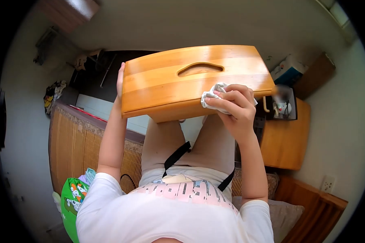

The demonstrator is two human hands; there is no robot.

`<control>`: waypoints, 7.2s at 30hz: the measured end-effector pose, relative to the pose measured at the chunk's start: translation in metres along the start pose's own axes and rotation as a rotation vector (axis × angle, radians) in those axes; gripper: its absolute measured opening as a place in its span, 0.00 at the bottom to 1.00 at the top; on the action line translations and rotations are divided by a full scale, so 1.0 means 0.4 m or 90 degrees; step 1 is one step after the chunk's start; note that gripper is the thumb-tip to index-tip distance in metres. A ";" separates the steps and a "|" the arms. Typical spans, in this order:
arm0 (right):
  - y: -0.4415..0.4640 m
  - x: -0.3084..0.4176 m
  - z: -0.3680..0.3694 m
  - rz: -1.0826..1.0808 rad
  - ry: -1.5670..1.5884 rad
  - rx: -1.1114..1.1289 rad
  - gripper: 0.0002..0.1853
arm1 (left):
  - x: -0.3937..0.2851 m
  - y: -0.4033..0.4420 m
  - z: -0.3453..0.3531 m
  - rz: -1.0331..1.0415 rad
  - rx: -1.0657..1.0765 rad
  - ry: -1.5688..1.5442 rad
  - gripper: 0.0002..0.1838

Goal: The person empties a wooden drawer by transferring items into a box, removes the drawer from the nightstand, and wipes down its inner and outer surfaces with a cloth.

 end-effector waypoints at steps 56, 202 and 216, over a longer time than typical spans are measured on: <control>0.078 0.177 0.083 0.126 -0.043 0.152 0.07 | 0.029 -0.187 0.092 0.035 -0.238 -0.061 0.37; 0.132 0.088 0.013 0.217 -0.184 0.243 0.13 | -0.113 -0.225 0.293 0.221 0.017 1.269 0.62; 0.150 0.065 0.049 0.218 -0.143 0.212 0.10 | -0.114 -0.218 0.295 0.209 0.004 1.277 0.64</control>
Point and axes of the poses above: each hand's wrist, its own y-axis towards the middle knuckle, its own z-axis out of the palm, x = y × z, the point moved 3 cm from there along y, towards the middle knuckle, and after that the axes turned 12 degrees about y, right-handed, at the moved point
